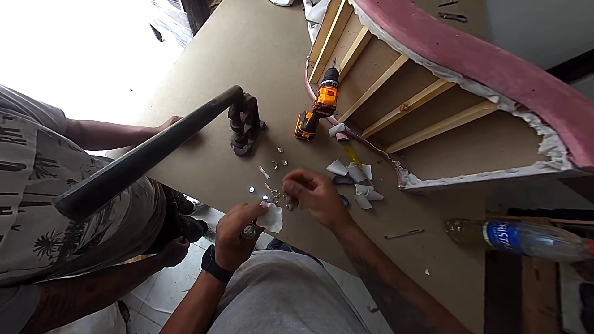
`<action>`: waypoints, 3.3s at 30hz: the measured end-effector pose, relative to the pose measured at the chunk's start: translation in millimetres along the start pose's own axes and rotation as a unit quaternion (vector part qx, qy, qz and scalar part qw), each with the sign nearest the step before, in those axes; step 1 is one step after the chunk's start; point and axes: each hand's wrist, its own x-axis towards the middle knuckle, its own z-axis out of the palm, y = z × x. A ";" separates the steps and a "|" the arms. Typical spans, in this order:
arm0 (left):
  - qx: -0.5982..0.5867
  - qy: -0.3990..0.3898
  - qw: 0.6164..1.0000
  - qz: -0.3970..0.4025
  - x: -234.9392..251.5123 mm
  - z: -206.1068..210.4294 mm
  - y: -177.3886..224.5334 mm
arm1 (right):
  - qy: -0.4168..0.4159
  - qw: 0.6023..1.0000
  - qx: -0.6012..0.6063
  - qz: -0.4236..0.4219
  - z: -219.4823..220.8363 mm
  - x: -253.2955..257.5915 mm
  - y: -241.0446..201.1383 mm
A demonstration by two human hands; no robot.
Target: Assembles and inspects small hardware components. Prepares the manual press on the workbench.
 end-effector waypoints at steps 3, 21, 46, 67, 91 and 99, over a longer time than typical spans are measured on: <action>0.003 -0.005 1.000 0.001 -0.6 -2.3 -1.6 | 0.113 0.969 -0.218 0.003 -26.3 79.3 60.8; 0.032 0.020 0.999 -0.035 7.7 -1.9 -7.7 | -0.019 0.851 -0.520 -0.071 -57.2 189.3 162.5; -0.009 -0.070 0.997 -0.039 25.5 36.3 5.7 | 0.015 0.944 -0.254 -0.211 -18.5 -40.6 -18.2; -0.025 -0.094 0.995 -0.020 19.1 39.3 17.7 | 0.093 0.931 -0.316 -0.156 1.4 -78.5 -9.5; -0.078 -0.061 0.995 -0.024 28.2 54.2 11.2 | 0.162 0.910 -0.320 -0.208 0.5 -80.4 0.8; -0.081 -0.071 0.994 -0.033 29.6 59.0 10.2 | 0.197 0.913 -0.271 -0.231 -4.4 -74.2 -0.6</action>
